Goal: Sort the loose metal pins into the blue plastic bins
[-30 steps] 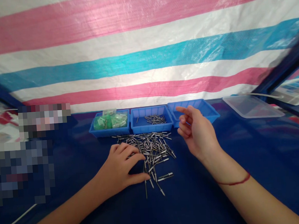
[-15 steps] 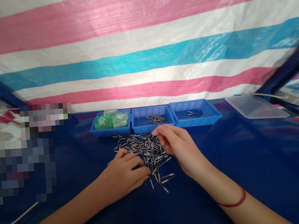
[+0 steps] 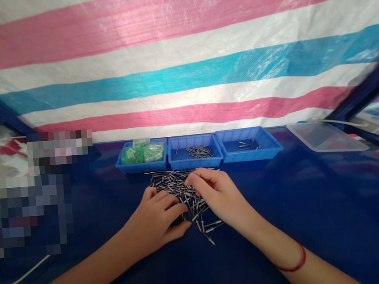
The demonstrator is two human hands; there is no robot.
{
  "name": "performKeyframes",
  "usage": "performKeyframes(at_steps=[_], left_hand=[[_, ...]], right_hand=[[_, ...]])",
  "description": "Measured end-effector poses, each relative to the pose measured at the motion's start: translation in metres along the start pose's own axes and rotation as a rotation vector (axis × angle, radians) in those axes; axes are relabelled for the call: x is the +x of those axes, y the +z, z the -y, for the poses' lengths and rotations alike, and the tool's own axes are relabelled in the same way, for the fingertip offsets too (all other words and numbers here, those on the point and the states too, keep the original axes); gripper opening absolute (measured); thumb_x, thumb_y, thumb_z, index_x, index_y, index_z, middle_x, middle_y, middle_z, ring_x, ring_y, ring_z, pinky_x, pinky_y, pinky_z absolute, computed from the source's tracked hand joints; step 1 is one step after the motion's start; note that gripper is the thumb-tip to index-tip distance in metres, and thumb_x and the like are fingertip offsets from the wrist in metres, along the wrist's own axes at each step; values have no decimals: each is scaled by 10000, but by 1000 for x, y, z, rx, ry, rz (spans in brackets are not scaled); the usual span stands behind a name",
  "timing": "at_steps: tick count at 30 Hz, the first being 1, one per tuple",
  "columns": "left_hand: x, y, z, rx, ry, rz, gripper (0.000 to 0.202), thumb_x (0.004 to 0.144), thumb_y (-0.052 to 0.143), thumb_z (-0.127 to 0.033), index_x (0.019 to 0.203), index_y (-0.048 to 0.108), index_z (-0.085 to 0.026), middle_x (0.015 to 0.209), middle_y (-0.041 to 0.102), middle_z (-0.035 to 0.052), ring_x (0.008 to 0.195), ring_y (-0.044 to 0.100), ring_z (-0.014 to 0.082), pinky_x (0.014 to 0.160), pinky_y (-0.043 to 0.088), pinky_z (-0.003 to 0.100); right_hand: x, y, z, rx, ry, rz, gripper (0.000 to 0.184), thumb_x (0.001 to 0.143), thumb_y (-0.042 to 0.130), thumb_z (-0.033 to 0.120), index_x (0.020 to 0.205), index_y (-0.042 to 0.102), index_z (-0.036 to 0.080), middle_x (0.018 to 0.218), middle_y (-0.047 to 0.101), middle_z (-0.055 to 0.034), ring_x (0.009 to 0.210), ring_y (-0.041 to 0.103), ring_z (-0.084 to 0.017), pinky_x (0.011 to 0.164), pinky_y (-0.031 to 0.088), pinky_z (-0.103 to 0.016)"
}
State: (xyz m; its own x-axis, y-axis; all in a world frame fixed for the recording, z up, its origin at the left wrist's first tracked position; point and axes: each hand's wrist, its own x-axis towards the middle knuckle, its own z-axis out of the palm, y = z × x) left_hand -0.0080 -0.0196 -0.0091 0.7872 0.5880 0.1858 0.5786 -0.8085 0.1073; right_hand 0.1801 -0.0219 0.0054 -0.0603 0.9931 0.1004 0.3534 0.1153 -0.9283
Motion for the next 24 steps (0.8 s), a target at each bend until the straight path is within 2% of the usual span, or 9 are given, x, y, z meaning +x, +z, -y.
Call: performKeyframes(at_steps=[3, 8, 11, 17, 24], left_hand=[[-1, 1, 1, -8, 2, 10, 281, 826, 595, -465, 933, 619, -206, 881, 650, 40, 846, 548, 208, 764, 266, 377], [-1, -1, 1, -22, -30, 32, 158, 850, 570, -314, 968, 613, -220, 893, 647, 30, 854, 558, 198, 762, 267, 375], [0, -1, 1, -14, -42, 51, 167, 867, 520, -235, 1009, 606, -220, 899, 646, 28, 853, 565, 194, 755, 271, 378], [0, 2, 3, 8, -42, 66, 172, 906, 484, -209, 1021, 612, -207, 893, 654, 29, 829, 580, 187, 751, 281, 382], [0, 4, 7, -12, -62, 44, 212, 944, 440, -181, 1075, 603, -212, 953, 654, 29, 877, 584, 197, 746, 331, 366]], right_hand=[[0, 0, 3, -21, -16, 8, 271, 856, 476, 312, 684, 635, 175, 557, 481, 19, 524, 437, -110, 486, 338, -241], [0, 2, 2, -25, -18, 25, 253, 848, 477, 283, 659, 612, 182, 562, 484, 25, 530, 442, -111, 504, 347, -243], [0, 2, 0, -36, -35, 23, 250, 848, 476, 273, 657, 612, 185, 569, 504, 22, 539, 461, -118, 520, 357, -249], [0, 5, -1, -68, -94, 43, 241, 854, 476, 243, 657, 603, 187, 609, 551, 18, 586, 494, -124, 567, 374, -246], [0, 4, -5, -121, -94, 73, 279, 891, 460, 308, 692, 602, 174, 635, 533, 4, 616, 493, -133, 575, 373, -257]])
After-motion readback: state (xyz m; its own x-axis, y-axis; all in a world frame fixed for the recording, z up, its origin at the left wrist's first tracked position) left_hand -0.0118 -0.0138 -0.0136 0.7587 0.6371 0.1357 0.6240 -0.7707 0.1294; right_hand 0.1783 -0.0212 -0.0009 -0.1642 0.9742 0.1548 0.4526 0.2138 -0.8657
